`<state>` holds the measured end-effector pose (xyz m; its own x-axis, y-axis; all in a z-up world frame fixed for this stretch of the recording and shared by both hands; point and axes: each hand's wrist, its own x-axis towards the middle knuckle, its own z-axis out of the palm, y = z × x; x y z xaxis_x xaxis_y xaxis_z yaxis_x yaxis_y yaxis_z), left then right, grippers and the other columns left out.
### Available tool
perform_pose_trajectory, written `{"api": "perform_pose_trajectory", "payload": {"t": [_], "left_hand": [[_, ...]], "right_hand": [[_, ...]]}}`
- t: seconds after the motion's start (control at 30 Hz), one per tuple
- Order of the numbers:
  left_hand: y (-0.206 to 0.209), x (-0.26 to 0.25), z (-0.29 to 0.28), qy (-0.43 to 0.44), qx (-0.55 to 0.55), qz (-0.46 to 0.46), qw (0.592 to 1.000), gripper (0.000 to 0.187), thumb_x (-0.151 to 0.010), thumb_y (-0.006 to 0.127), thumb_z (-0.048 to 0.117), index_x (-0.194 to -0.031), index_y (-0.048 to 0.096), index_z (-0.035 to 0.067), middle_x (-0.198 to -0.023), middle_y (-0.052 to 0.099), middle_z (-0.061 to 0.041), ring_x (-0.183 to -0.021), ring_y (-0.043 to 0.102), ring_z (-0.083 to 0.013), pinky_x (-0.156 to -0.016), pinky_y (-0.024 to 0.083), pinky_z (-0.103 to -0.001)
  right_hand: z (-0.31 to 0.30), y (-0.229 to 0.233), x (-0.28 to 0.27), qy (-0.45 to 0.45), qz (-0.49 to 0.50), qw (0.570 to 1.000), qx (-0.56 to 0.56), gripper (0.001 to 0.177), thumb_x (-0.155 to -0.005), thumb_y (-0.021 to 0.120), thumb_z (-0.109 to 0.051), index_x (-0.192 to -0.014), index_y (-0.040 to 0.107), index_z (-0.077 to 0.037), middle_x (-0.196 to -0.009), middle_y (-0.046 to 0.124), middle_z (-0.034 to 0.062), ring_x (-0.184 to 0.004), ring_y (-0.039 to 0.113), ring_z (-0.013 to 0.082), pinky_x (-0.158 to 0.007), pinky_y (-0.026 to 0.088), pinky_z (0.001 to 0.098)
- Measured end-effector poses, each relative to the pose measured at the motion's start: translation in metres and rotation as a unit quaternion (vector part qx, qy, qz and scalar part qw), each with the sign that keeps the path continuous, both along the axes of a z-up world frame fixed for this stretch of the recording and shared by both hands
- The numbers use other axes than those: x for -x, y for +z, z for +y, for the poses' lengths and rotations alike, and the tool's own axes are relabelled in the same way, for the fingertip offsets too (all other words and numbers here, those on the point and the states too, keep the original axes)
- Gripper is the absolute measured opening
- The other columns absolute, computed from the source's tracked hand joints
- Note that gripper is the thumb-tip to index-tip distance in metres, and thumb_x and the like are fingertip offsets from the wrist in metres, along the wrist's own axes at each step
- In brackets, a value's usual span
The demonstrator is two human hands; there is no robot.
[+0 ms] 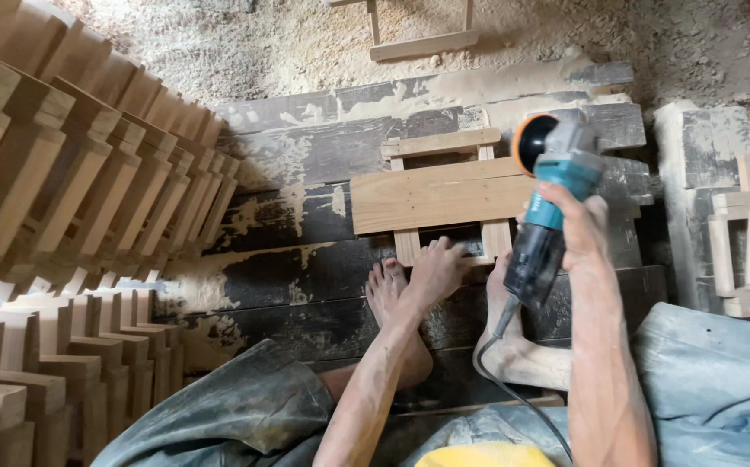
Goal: The person sands small wooden pieces using a handheld power sander, holding the wood steady with their hands and feet.
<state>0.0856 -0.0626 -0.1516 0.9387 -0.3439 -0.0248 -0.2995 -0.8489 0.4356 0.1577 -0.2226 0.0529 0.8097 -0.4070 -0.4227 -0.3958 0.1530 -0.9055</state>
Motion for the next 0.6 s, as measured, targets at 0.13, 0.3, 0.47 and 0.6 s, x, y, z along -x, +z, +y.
{"api": "perform_pose_trajectory", "payload": {"t": [0.13, 0.3, 0.47, 0.6], "left_hand": [[0.066, -0.03, -0.018, 0.122, 0.352, 0.173, 0.912, 0.037, -0.101, 0.062, 0.03, -0.135, 0.06, 0.014, -0.112, 0.061, -0.019, -0.104, 0.066, -0.0429, -0.086, 0.054, -0.051], [0.142, -0.052, -0.033, 0.215, 0.566, 0.319, 0.729, 0.051, -0.108, 0.051, 0.055, -0.136, 0.06, 0.013, -0.128, 0.064, -0.019, -0.124, 0.06, -0.0349, -0.101, 0.048, -0.049], [0.164, -0.091, -0.045, 0.282, 0.506, 0.399, 0.711, 0.078, -0.093, 0.044, 0.072, -0.155, 0.037, 0.025, -0.144, 0.055, -0.026, -0.136, 0.052, -0.0438, -0.112, 0.042, -0.054], [0.174, -0.097, -0.038, 0.309, 0.497, 0.395, 0.708, 0.075, -0.093, 0.041, 0.073, -0.153, 0.039, 0.028, -0.142, 0.055, -0.028, -0.137, 0.051, -0.0422, -0.116, 0.04, -0.052]], "right_hand": [[0.023, -0.003, -0.018, 0.061, 0.054, 0.99, 0.116, 0.068, -0.066, 0.1, -0.043, -0.093, 0.063, 0.007, -0.095, 0.058, 0.0202, -0.085, 0.064, 0.031, -0.069, 0.055, 0.0505], [0.009, -0.05, -0.046, 0.127, 0.052, 0.98, 0.146, 0.069, -0.076, 0.093, -0.046, -0.117, 0.068, 0.004, -0.126, 0.061, 0.0277, -0.133, 0.049, 0.0503, -0.1, 0.034, 0.0746], [0.012, -0.051, -0.072, 0.154, 0.13, 0.941, 0.273, 0.066, -0.067, 0.092, -0.054, -0.091, 0.074, 0.005, -0.08, 0.061, 0.0139, -0.081, 0.065, 0.027, -0.07, 0.049, 0.0459], [0.02, -0.072, -0.089, 0.176, 0.131, 0.935, 0.277, 0.064, -0.065, 0.09, -0.056, -0.089, 0.073, 0.001, -0.08, 0.062, 0.0128, -0.077, 0.062, 0.0234, -0.067, 0.048, 0.042]]}}
